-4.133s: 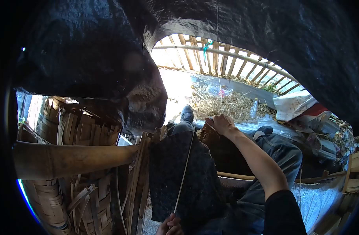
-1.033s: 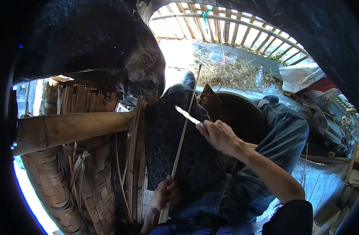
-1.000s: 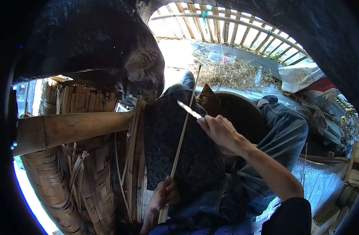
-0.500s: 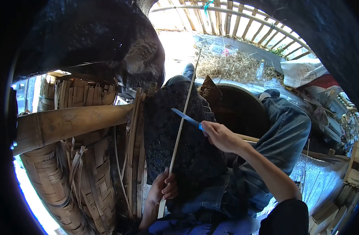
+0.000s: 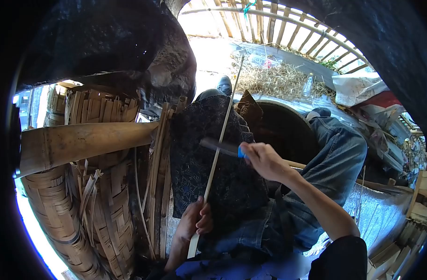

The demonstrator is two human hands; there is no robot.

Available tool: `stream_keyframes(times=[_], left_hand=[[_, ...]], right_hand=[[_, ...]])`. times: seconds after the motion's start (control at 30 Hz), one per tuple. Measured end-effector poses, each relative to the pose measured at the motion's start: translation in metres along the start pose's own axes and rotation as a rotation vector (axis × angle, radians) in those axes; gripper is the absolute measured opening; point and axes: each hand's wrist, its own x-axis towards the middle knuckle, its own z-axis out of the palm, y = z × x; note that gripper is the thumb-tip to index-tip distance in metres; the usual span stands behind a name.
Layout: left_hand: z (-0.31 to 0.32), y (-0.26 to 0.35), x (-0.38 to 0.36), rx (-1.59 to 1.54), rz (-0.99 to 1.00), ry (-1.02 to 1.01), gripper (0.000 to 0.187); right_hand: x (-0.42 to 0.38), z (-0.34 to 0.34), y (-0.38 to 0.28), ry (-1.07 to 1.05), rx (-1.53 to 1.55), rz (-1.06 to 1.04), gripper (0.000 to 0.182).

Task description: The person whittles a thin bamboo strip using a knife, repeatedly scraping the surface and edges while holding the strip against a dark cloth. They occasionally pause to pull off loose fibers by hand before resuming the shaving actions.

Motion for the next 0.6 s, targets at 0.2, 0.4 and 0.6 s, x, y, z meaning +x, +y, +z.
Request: stream_keyframes(times=[0.2,0.4,0.6], left_hand=[[0.001,0.000,-0.001,0.010,-0.004,0.026,0.044],[0.003,-0.001,0.002,0.075,0.000,0.047,0.044],[0.004,0.000,0.004,0.070,-0.005,0.050,0.043]], right_hand=[[-0.016,0.004,-0.023,-0.012,-0.132,-0.004,0.049],[-0.014,-0.006,-0.017,0.109,-0.137,-0.098,0.047],[-0.010,-0.003,-0.009,0.207,-0.141,-0.076,0.044]])
